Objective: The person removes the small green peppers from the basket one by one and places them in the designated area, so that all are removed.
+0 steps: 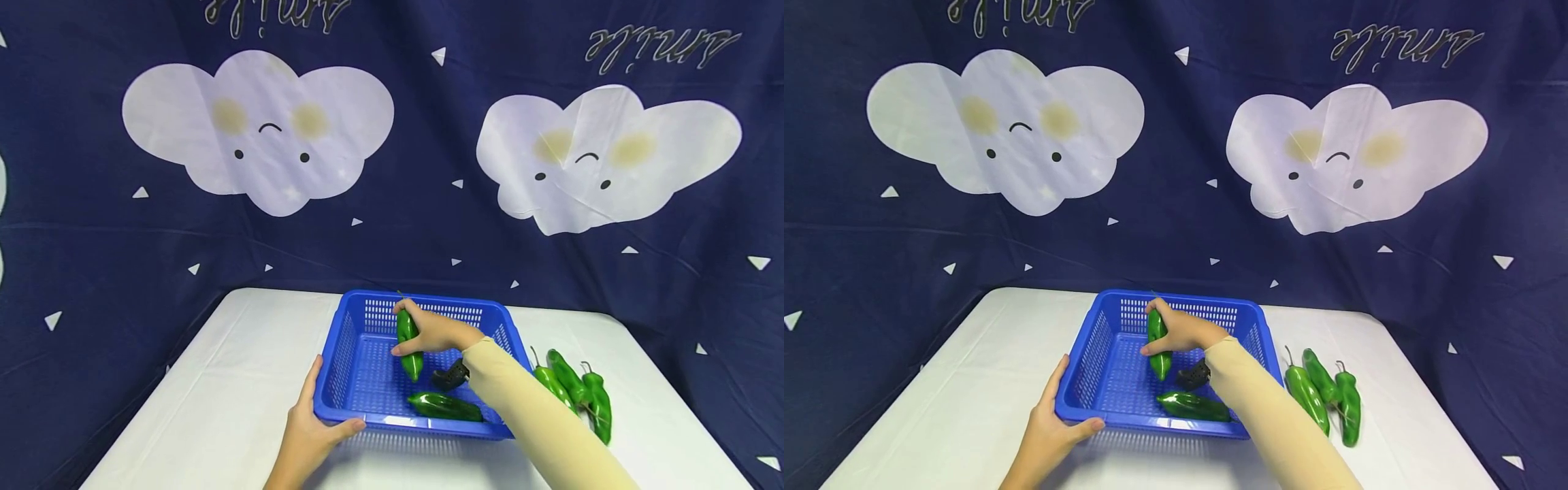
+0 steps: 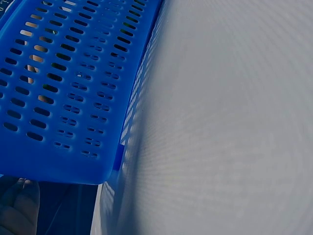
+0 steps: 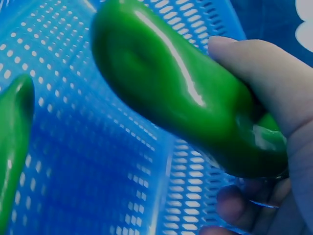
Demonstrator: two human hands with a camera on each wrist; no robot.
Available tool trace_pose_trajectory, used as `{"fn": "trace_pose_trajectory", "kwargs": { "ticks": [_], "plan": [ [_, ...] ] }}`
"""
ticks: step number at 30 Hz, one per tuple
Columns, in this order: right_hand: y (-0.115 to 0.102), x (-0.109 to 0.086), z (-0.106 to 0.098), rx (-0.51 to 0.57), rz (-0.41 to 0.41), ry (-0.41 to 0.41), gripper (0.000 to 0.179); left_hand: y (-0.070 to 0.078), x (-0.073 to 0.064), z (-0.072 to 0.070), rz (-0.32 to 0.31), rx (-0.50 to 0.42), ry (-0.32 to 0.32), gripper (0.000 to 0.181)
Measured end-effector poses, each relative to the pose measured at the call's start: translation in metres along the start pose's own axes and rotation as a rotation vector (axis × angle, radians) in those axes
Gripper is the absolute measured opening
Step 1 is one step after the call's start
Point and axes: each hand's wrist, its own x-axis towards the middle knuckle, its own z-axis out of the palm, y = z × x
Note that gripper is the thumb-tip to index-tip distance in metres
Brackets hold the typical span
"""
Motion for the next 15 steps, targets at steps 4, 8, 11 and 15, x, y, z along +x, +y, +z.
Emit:
{"fn": "trace_pose_trajectory", "kwargs": {
  "ticks": [4, 8, 11, 15],
  "plan": [
    [0.001, -0.011, -0.015, -0.016, 0.006, 0.01, 0.077, 0.001, 0.0, 0.0, -0.006, -0.013, 0.001, 0.124],
    [0.006, -0.024, -0.027, -0.009, 0.028, 0.014, 0.077, 0.0, 0.0, 0.0, -0.001, -0.02, 0.001, 0.125],
    [0.012, -0.034, -0.034, 0.014, 0.035, 0.013, 0.077, -0.001, 0.001, 0.001, -0.003, -0.022, 0.003, 0.124],
    [0.02, -0.047, -0.045, -0.011, 0.031, 0.028, 0.077, -0.001, 0.001, 0.002, -0.001, -0.019, 0.008, 0.124]
  ]
}}
